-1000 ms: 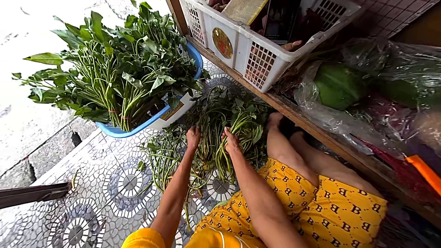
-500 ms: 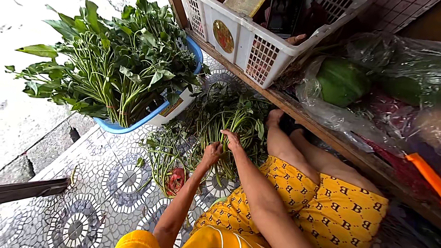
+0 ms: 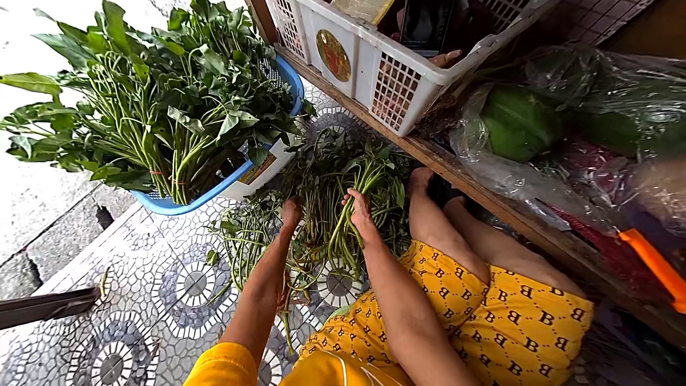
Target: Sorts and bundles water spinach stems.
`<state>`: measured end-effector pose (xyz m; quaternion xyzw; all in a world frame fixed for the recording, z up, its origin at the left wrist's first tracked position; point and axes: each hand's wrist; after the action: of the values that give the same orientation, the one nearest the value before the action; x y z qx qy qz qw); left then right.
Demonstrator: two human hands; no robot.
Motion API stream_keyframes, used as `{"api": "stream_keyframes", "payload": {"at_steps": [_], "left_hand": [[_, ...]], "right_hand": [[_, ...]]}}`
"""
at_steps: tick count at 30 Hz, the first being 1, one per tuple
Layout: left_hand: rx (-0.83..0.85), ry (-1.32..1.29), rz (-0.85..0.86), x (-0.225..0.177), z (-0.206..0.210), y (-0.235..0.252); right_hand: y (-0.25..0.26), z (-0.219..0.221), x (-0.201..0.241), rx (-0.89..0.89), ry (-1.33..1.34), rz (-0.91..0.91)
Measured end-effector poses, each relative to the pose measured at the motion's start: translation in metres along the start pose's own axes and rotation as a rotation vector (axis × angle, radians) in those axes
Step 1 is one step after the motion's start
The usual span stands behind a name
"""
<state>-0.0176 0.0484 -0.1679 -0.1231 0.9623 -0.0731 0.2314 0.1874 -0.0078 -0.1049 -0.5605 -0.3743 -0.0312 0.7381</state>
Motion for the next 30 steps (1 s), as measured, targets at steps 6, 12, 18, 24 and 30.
{"api": "stream_keyframes", "payload": {"at_steps": [6, 12, 18, 24, 30], "left_hand": [[-0.219, -0.128, -0.329, 0.091, -0.051, -0.001], [-0.135, -0.511, -0.206, 0.012, -0.048, -0.073], [-0.032, -0.401, -0.03, -0.057, -0.008, -0.109], [-0.055, -0.272, 0.128, -0.07, 0.01, -0.13], [0.082, -0.221, 0.265, -0.06, 0.013, -0.135]], "right_hand": [[0.004, 0.0, -0.007, -0.049, -0.036, -0.092], [0.002, 0.004, -0.046, 0.089, -0.432, -0.164], [0.0, -0.002, -0.04, 0.116, -0.374, -0.205], [0.008, -0.004, -0.038, 0.068, -0.276, -0.236], [0.015, -0.005, -0.038, -0.071, -0.242, -0.197]]}}
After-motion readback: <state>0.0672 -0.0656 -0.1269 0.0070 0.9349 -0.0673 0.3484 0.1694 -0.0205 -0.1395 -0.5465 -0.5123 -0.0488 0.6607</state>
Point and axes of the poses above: each hand's wrist, its own y-axis towards the middle knuckle, its own z-axis out of the palm, x = y × z, and after that the axes turned 15 degrees about -x, right-handed
